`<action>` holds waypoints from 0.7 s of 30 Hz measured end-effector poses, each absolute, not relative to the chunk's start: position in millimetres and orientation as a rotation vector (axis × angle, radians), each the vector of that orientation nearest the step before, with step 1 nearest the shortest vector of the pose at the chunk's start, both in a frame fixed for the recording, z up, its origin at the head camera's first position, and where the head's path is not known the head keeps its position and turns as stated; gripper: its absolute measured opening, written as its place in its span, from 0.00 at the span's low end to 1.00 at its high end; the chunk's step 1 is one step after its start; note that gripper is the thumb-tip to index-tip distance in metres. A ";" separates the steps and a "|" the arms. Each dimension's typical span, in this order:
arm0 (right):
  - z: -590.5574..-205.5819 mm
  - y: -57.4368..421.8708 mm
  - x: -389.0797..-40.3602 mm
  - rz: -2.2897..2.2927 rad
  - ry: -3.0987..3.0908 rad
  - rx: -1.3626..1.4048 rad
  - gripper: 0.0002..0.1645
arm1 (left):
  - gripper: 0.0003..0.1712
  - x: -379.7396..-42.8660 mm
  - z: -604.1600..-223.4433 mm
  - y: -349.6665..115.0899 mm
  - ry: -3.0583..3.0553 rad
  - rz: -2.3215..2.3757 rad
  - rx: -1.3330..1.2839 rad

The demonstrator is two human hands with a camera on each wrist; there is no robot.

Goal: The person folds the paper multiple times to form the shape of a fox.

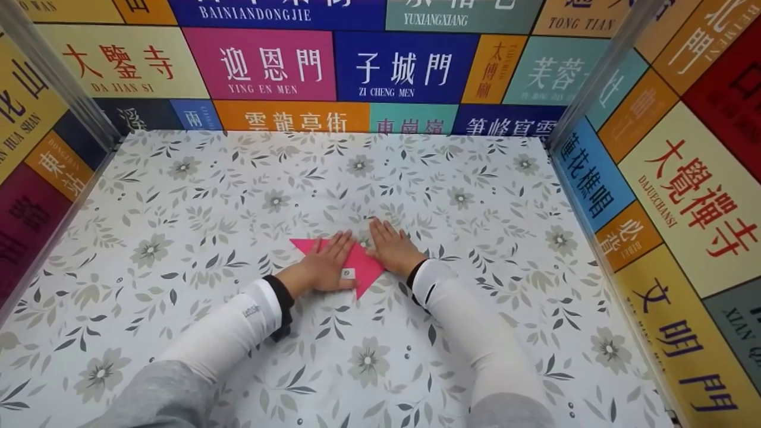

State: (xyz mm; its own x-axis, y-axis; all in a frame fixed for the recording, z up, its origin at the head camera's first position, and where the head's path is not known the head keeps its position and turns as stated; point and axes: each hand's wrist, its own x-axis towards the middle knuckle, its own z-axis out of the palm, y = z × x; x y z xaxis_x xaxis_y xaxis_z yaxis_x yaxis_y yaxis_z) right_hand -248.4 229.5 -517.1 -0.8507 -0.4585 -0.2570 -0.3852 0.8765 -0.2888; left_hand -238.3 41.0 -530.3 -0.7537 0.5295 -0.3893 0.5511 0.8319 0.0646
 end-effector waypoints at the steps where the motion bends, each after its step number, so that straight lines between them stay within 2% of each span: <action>1: -516.5 231.0 -247.5 -0.334 2.727 -0.645 0.40 | 0.59 -238.6 -529.7 41.1 2.620 -0.078 0.806; 21: -520.9 257.0 -226.9 -0.378 2.729 -0.723 0.39 | 0.58 -238.3 -527.3 43.5 2.588 -0.113 0.789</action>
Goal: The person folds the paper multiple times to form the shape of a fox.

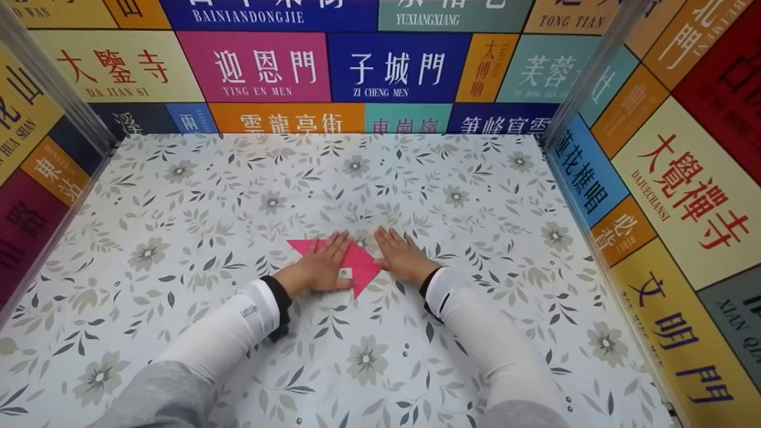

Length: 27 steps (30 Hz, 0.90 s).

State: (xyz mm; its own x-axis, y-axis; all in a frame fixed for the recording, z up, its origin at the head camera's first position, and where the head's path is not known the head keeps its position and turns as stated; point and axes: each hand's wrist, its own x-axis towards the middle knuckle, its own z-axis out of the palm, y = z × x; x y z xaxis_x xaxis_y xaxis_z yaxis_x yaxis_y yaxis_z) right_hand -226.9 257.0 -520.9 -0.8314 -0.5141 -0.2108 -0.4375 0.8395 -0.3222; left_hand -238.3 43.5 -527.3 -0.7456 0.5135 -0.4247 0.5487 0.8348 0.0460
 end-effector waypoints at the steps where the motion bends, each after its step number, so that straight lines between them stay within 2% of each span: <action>1: -520.5 257.3 -226.0 -0.380 2.725 -0.711 0.39 | 0.58 -238.4 -527.1 43.3 2.588 -0.117 0.789; 19: -518.7 258.6 -219.1 -0.361 2.727 -0.667 0.38 | 0.62 -240.4 -528.2 42.5 2.536 -0.042 0.789; 27: -517.8 258.4 -222.2 -0.380 2.739 -0.669 0.39 | 0.60 -237.8 -521.5 39.7 2.550 -0.052 0.816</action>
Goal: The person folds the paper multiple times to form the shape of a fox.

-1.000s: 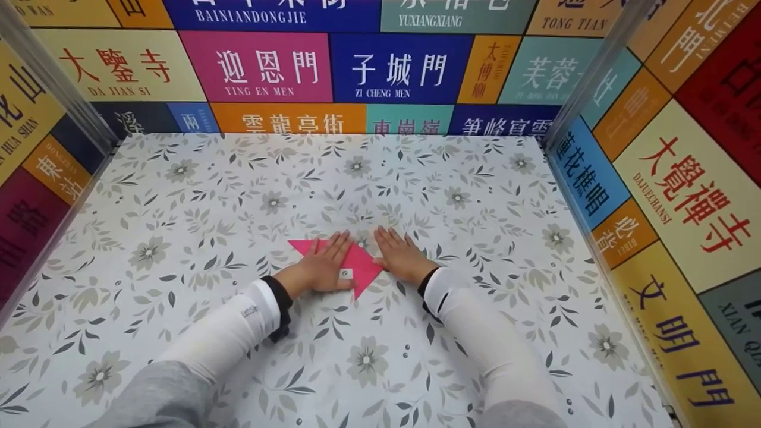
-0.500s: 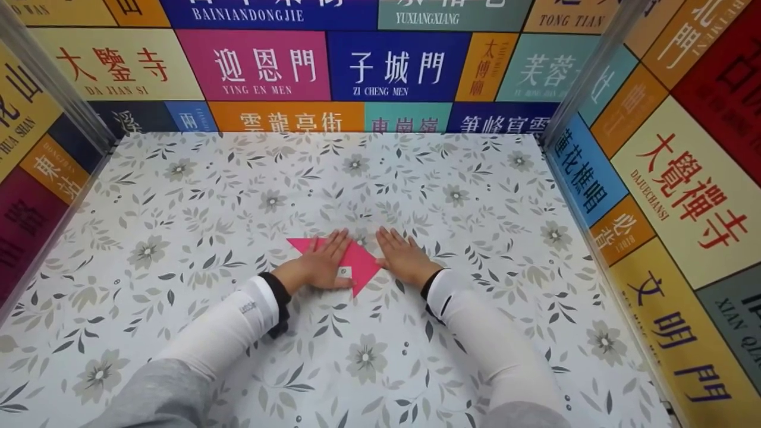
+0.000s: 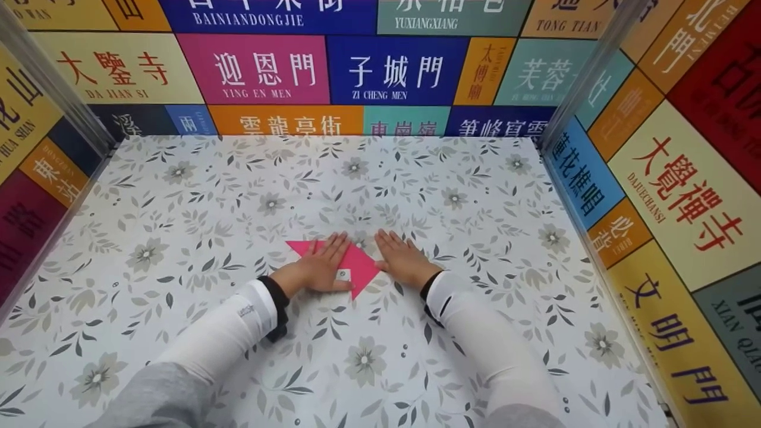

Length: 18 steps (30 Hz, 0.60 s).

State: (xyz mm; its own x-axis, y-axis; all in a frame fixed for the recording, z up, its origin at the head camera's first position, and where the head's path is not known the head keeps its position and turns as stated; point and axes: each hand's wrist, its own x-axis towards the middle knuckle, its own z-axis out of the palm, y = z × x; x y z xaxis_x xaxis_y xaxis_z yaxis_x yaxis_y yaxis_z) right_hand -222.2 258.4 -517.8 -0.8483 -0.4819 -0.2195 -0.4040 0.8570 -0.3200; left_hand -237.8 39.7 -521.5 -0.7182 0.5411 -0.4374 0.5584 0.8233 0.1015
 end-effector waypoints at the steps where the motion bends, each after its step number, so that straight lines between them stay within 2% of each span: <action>1: -517.8 257.6 -222.3 -0.393 2.741 -0.672 0.39 | 0.60 -237.0 -520.2 38.6 2.555 -0.054 0.818; 9: -516.3 255.5 -219.9 -0.375 2.709 -0.645 0.40 | 0.59 -229.4 -519.2 35.7 2.554 0.005 0.860; 18: -504.0 245.4 -228.7 -0.291 2.781 -0.628 0.40 | 0.59 -236.4 -519.5 39.2 2.556 -0.053 0.821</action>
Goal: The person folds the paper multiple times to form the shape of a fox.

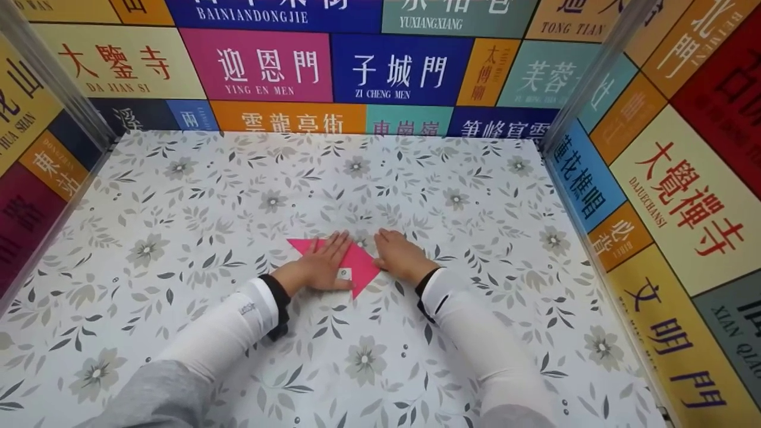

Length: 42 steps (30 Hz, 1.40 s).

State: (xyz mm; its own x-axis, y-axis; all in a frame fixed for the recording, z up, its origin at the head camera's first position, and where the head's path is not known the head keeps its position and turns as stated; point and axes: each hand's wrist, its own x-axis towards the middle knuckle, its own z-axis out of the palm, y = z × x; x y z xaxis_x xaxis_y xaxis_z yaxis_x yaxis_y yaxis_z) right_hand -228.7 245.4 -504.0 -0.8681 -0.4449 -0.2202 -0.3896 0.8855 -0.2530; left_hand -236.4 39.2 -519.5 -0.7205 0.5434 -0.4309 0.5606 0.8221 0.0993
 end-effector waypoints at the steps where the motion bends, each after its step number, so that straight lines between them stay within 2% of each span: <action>1: -503.3 243.8 -229.3 -0.282 2.800 -0.638 0.39 | 0.59 -236.5 -518.7 39.4 2.558 -0.048 0.824; 8: -501.1 231.1 -228.9 -0.375 2.879 -0.830 0.29 | 0.59 -236.3 -519.1 39.8 2.559 -0.081 0.832; 15: -501.4 219.9 -229.1 -0.411 2.866 -0.947 0.26 | 0.59 -234.5 -519.7 37.7 2.563 -0.046 0.830; 37: -502.8 212.9 -239.7 -0.440 2.796 -1.026 0.28 | 0.61 -232.6 -518.0 35.2 2.610 -0.048 0.856; 42: -507.9 214.5 -247.5 -0.447 2.797 -0.977 0.32 | 0.61 -230.4 -516.0 35.9 2.611 -0.058 0.856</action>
